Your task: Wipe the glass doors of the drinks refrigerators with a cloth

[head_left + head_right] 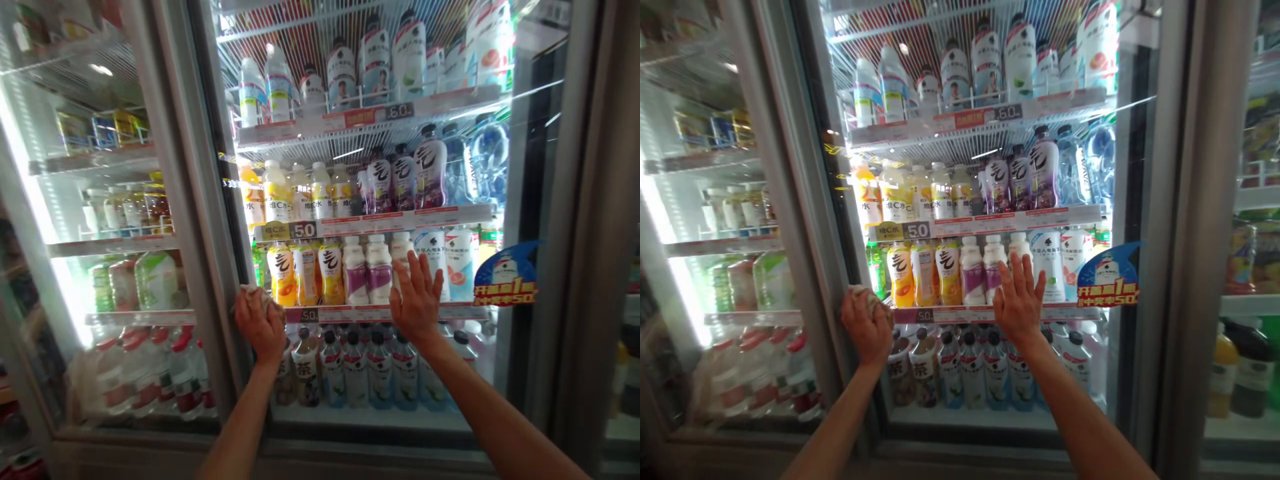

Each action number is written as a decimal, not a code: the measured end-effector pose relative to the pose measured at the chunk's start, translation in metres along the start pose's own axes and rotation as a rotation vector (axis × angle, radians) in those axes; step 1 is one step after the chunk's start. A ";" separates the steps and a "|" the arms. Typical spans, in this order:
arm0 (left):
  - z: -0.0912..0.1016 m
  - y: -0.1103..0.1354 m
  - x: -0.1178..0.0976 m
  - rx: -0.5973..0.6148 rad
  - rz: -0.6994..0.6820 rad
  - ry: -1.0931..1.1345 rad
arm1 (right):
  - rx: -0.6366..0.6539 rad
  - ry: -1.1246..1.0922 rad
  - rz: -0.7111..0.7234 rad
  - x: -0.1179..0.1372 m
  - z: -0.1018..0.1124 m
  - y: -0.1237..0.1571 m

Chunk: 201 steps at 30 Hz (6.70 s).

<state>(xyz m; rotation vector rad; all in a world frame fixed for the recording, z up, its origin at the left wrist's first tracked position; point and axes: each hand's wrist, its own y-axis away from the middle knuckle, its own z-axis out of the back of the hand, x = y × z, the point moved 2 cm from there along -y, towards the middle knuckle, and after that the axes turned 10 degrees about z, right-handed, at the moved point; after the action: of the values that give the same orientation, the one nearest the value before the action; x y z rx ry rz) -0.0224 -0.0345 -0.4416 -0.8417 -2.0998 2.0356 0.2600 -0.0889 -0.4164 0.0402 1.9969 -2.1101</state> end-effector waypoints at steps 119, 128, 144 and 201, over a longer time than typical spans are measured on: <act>-0.030 0.011 -0.097 0.232 -0.581 0.162 | 0.056 -0.045 0.175 0.027 -0.008 -0.018; -0.006 0.005 -0.015 0.095 -0.195 0.029 | 0.061 -0.023 0.159 0.023 -0.012 -0.015; -0.022 -0.013 -0.056 0.104 -0.244 0.121 | 0.019 -0.030 0.178 0.025 -0.011 -0.017; -0.041 -0.122 -0.102 0.237 -0.144 0.505 | -0.099 -0.212 0.055 0.061 -0.019 -0.118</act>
<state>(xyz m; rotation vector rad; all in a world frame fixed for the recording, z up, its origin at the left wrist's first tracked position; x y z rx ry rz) 0.0428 -0.0379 -0.2913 -1.0006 -1.5668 1.7238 0.1757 -0.0743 -0.3132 -0.1373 1.9475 -1.8929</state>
